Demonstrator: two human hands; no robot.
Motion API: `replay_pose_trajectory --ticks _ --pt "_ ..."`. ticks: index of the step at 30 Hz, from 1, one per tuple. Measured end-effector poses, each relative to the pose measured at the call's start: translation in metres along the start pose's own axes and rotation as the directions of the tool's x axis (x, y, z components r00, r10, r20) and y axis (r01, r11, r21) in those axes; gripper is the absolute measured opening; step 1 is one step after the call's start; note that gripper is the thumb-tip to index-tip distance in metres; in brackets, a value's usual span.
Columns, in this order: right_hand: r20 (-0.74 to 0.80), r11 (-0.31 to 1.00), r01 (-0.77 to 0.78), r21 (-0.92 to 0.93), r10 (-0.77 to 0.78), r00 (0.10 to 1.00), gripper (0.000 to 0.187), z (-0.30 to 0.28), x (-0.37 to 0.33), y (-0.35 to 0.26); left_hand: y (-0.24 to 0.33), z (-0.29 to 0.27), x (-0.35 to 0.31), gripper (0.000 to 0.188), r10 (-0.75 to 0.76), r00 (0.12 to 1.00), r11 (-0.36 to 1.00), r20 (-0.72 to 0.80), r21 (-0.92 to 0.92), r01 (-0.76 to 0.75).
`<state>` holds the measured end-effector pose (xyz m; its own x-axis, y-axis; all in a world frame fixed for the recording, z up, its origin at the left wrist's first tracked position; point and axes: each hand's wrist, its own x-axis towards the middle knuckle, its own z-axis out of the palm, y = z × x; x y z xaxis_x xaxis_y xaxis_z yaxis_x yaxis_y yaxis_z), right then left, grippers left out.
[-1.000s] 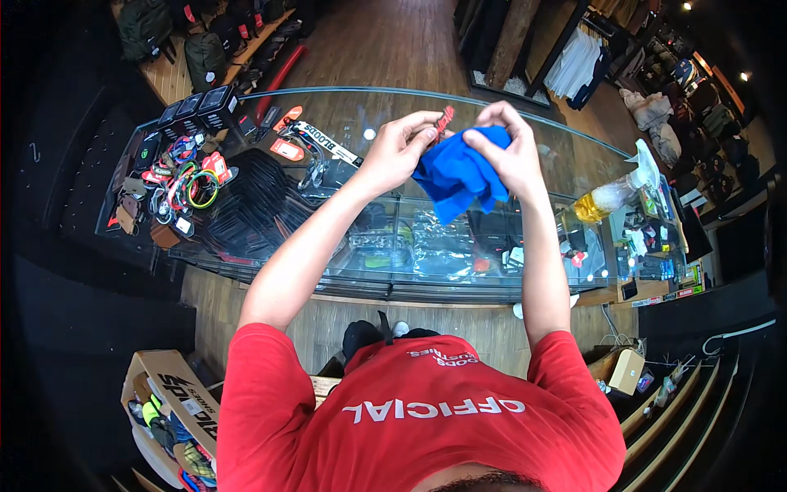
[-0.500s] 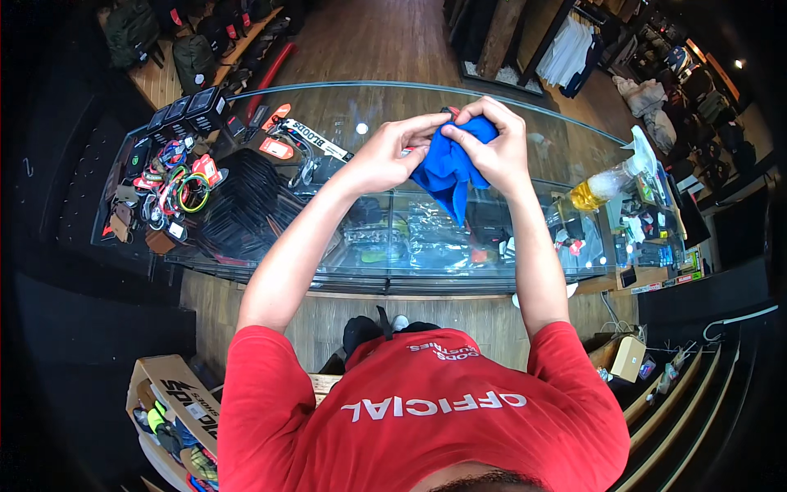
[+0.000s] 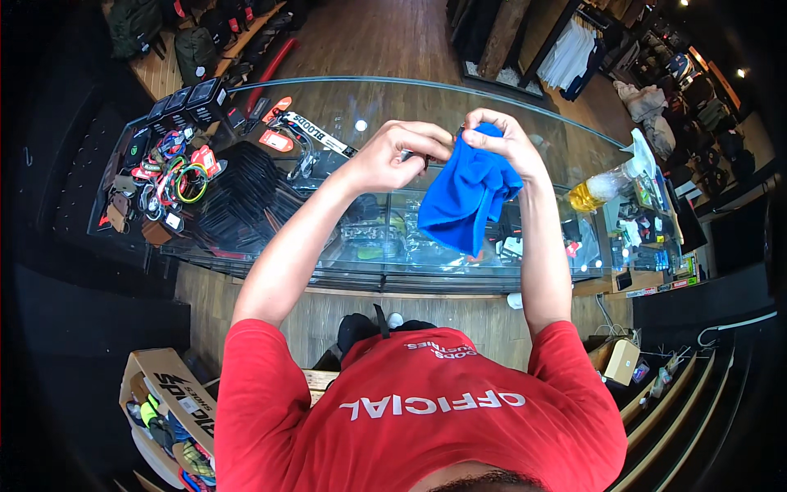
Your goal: The person is cleaning and inspecting small merchandise items like patches and accessories on a glass counter using a cloth.
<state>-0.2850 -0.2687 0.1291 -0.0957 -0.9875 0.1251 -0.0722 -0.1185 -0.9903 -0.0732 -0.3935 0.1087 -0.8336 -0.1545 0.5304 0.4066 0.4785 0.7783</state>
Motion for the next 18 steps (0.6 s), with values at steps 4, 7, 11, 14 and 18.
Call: replay_pose_trajectory --ticks 4,7,11,14,18 --pt "-0.034 0.977 -0.013 -0.214 0.006 0.999 0.018 -0.001 0.002 0.0 -0.008 0.0 -0.001 0.035 0.095 0.994 0.99 0.063 0.095 -0.1" --pt "-0.134 0.998 0.06 -0.03 -0.064 0.989 0.02 0.001 -0.002 -0.007 -0.016 0.001 -0.004 0.034 -0.07 0.995 0.967 -0.069 -0.25 0.051" --pt "0.06 0.984 0.075 0.164 -0.086 0.994 0.023 -0.002 -0.011 -0.01 -0.013 -0.005 0.0 0.039 -0.15 0.983 0.922 -0.107 -0.373 0.1" --pt "0.088 0.993 0.067 0.101 -0.076 0.993 0.021 0.011 -0.007 -0.01 -0.012 -0.003 -0.001 0.038 -0.147 0.984 0.938 -0.097 -0.33 0.108" --pt "0.079 0.984 -0.028 0.176 0.014 0.997 0.018 0.018 0.0 -0.002 -0.009 0.002 -0.002 0.029 -0.181 0.983 0.94 -0.006 -0.295 0.171"
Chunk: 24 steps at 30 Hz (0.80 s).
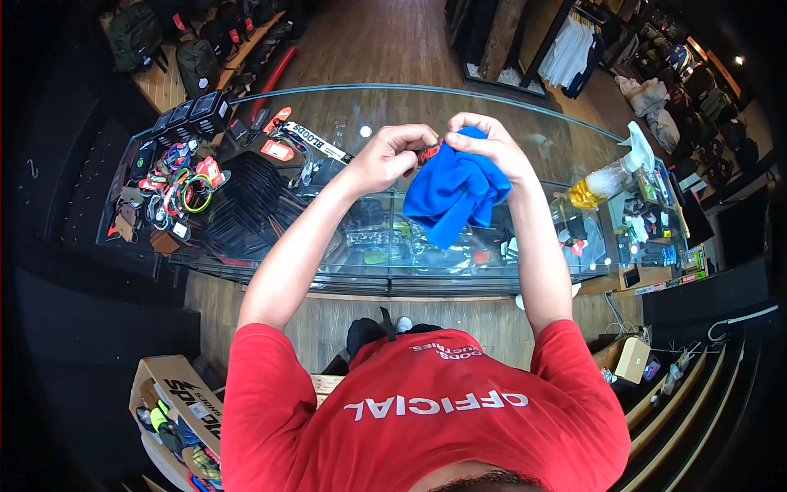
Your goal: The person is cleaning and inspecting small merchandise items like patches and accessories on a glass counter using a cloth.
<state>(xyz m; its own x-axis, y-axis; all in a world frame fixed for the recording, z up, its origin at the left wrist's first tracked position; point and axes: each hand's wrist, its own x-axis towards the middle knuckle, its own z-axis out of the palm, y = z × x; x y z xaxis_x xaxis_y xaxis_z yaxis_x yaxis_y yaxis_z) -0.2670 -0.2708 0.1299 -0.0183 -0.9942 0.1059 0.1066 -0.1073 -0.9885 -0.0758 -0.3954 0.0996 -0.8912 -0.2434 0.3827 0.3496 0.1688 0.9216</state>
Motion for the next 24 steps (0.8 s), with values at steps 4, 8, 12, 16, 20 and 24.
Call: replay_pose_trajectory --ticks 4,8,12,16,20,24 --pt "0.03 0.989 -0.133 0.069 0.131 0.991 0.017 -0.007 0.003 0.007 0.002 -0.001 -0.001 0.022 0.014 1.0 1.0 -0.005 0.017 -0.014" --pt "0.001 0.963 -0.095 -0.251 0.098 0.995 0.014 -0.019 0.008 0.011 0.0 -0.01 0.001 0.015 0.134 0.988 0.973 0.078 -0.199 -0.116" --pt "0.265 0.9 0.077 -0.429 0.043 0.963 0.021 -0.029 -0.005 -0.012 0.004 -0.023 -0.002 0.01 0.09 0.995 0.926 -0.036 -0.364 -0.097" --pt "0.217 0.881 0.188 -0.434 -0.101 0.971 0.04 -0.057 -0.055 -0.061 0.004 -0.031 0.006 0.042 0.186 0.952 0.849 -0.244 -0.448 -0.28" --pt "-0.069 0.693 0.011 -0.721 -0.087 0.994 0.021 -0.05 -0.106 -0.114 0.017 -0.021 0.013 0.056 0.133 0.902 0.895 -0.41 -0.342 -0.287" --pt "-0.229 0.325 -0.166 -0.931 -0.167 0.959 0.021 -0.039 -0.098 -0.114 0.006 -0.016 0.011 0.043 0.108 0.904 0.992 -0.414 0.098 -0.073"
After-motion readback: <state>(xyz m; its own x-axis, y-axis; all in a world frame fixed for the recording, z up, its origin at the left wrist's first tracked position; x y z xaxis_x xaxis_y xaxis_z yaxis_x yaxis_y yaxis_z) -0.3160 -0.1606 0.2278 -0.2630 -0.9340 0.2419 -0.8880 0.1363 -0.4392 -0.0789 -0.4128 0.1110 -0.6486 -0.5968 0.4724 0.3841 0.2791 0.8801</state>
